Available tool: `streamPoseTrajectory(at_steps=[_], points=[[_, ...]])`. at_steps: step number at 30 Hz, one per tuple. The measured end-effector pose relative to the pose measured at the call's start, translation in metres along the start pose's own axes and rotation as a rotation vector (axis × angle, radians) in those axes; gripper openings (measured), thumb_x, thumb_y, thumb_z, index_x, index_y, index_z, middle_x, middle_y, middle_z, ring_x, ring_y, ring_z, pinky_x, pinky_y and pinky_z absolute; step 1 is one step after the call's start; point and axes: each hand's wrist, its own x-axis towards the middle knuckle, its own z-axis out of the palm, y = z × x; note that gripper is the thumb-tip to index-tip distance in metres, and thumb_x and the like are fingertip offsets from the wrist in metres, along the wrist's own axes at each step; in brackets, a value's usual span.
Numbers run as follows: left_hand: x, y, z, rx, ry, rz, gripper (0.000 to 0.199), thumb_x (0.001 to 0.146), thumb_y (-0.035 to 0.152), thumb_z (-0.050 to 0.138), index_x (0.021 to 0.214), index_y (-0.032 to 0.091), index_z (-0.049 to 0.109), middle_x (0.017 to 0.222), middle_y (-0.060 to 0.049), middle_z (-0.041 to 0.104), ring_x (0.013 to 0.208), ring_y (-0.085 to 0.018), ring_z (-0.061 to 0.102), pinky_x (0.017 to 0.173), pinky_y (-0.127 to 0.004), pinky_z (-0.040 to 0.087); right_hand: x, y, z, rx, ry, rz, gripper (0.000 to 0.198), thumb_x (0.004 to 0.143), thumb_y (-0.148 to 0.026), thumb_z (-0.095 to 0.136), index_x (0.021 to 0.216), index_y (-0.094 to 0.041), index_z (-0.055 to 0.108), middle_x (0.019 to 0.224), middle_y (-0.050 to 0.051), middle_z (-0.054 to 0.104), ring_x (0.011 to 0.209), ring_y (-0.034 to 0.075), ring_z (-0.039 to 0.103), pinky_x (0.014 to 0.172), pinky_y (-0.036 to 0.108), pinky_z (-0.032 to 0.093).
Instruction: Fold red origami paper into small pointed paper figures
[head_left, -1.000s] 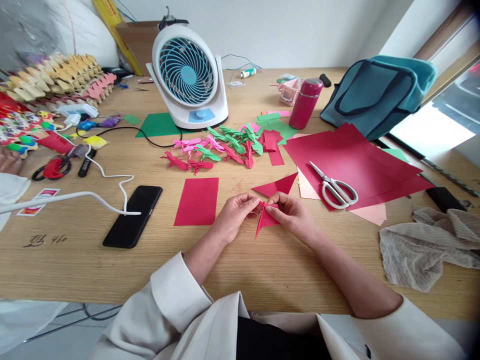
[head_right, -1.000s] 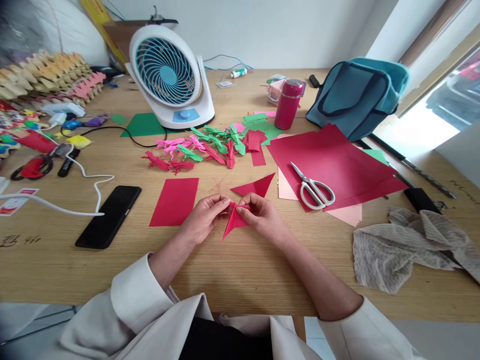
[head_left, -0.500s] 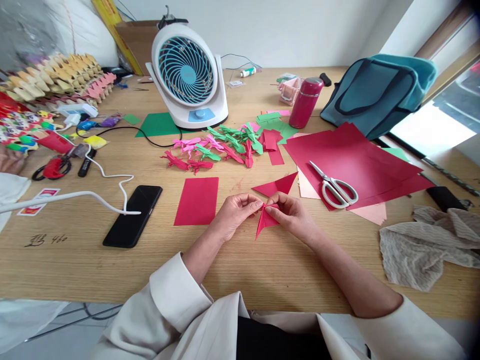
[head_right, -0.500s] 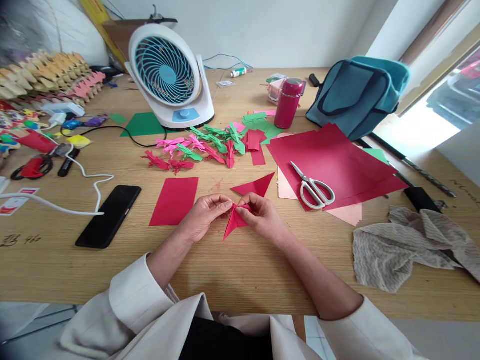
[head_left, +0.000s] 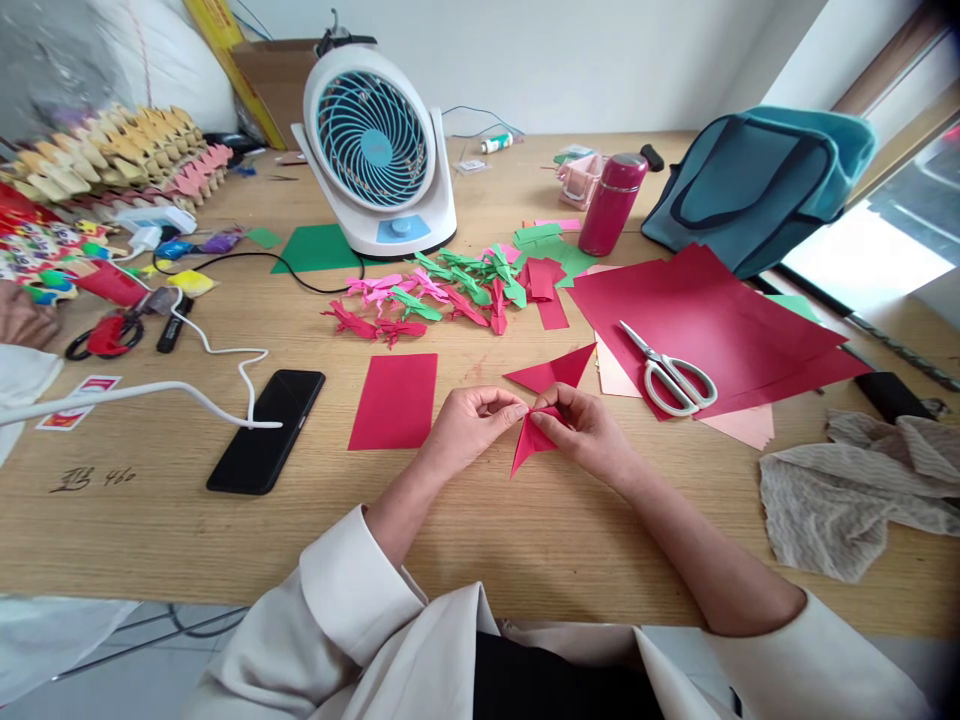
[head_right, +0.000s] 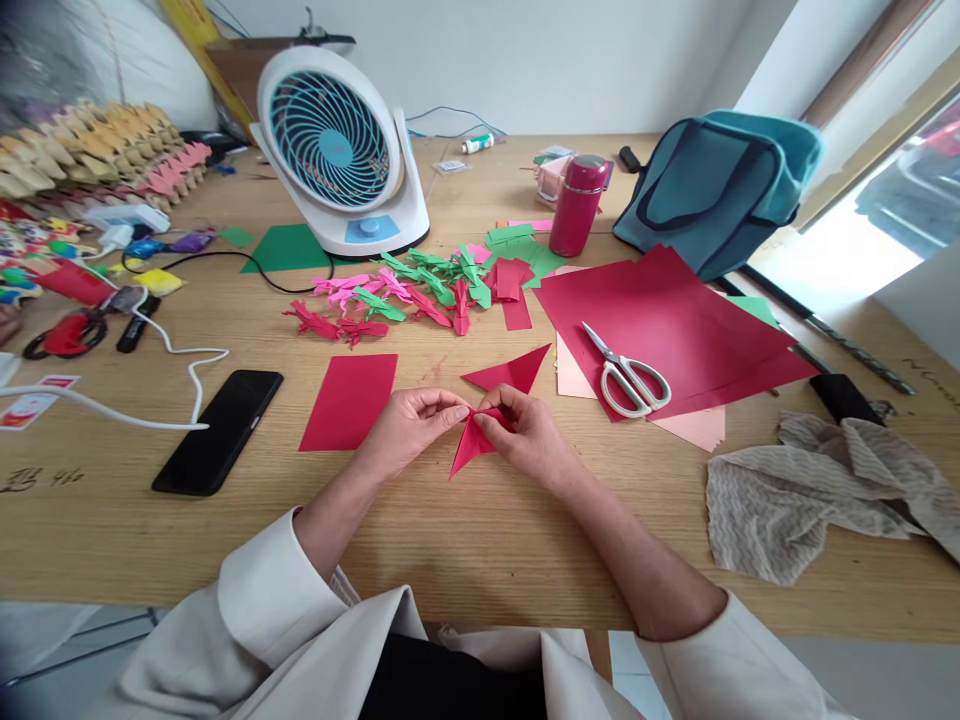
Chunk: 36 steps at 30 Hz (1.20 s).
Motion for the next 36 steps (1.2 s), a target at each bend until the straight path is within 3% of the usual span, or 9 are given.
streamPoseTrajectory(at_steps=[9, 19, 36], points=[[-0.0023, 0.0026, 0.0012, 0.109, 0.038, 0.015, 0.022, 0.075, 0.034, 0.072, 0.085, 0.014, 0.075, 0.082, -0.006, 0.075, 0.075, -0.018, 0.067, 0.071, -0.026, 0.052, 0.0, -0.0019, -0.0003, -0.084, 0.024, -0.005, 0.015, 0.088, -0.033, 0.06, 0.085, -0.019, 0.06, 0.072, -0.002, 0.055, 0.06, 0.011, 0.043, 0.057, 0.026, 0.034], [-0.0016, 0.0023, 0.0002, 0.088, 0.042, -0.015, 0.022, 0.074, 0.034, 0.073, 0.083, 0.014, 0.076, 0.081, -0.005, 0.075, 0.075, -0.017, 0.068, 0.071, -0.026, 0.052, -0.0013, -0.0076, 0.0005, -0.096, 0.022, -0.011, 0.015, 0.088, -0.033, 0.06, 0.085, -0.018, 0.06, 0.072, -0.001, 0.056, 0.06, 0.011, 0.043, 0.055, 0.025, 0.035], [-0.0012, 0.0, -0.005, 0.208, 0.004, 0.003, 0.021, 0.076, 0.035, 0.07, 0.082, 0.015, 0.075, 0.077, -0.005, 0.073, 0.069, -0.015, 0.063, 0.066, -0.025, 0.047, -0.0026, -0.0073, -0.0003, -0.225, 0.003, -0.13, 0.005, 0.087, -0.023, 0.057, 0.085, -0.019, 0.061, 0.076, 0.0, 0.061, 0.068, 0.013, 0.051, 0.06, 0.026, 0.038]])
